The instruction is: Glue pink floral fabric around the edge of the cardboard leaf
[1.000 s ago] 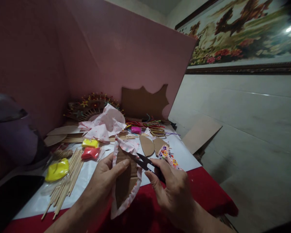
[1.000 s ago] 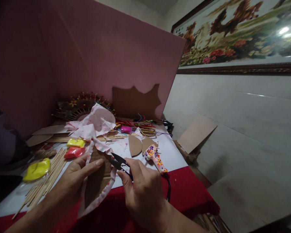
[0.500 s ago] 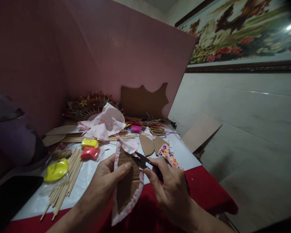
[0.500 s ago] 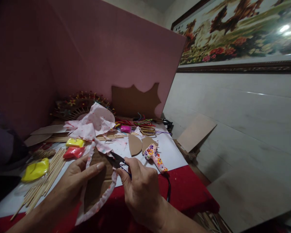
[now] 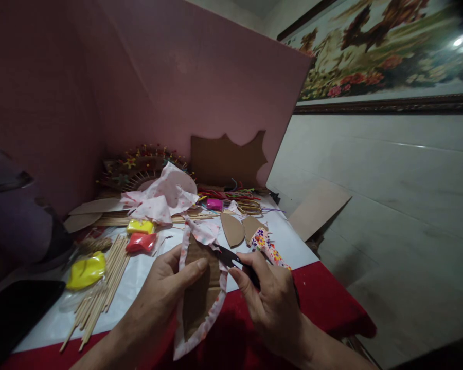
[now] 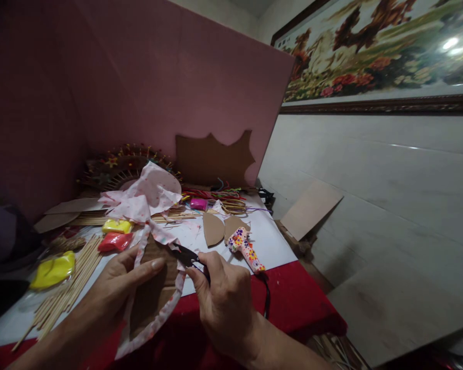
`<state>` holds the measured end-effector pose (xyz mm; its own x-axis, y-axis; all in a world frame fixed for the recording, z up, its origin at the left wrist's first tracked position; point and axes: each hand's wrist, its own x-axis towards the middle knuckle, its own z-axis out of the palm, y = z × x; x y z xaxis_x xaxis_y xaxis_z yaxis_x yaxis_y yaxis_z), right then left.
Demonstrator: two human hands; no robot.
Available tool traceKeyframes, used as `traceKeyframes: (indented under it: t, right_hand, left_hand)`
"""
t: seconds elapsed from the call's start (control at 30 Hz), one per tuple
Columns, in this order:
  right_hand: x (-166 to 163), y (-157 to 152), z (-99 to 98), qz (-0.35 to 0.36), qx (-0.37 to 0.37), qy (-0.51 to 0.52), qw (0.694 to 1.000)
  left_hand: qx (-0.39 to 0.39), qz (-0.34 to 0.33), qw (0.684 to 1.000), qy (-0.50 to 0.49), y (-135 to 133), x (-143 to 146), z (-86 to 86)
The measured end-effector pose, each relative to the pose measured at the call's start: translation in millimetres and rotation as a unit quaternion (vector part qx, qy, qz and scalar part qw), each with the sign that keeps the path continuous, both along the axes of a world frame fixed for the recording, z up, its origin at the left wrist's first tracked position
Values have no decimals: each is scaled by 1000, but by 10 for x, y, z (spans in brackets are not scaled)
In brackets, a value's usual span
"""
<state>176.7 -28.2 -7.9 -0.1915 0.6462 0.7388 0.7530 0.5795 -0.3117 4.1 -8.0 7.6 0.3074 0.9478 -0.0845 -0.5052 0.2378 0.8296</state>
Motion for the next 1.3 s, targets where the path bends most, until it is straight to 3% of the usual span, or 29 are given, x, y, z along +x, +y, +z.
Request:
traceKeyframes:
  t: [0.43,1.07,1.3]
  right_hand:
    - [9,23,-31,-32,67,-48,996]
    - [61,22,-11,2,77,-55,995]
    - [121,50,8,0,59,-88,994]
  left_hand:
    - [10,-24,1000,2,-7,-19,-64]
    - [6,-34,999,14,-2,-4,5]
    - [4,-55,998,12,4,2,-52]
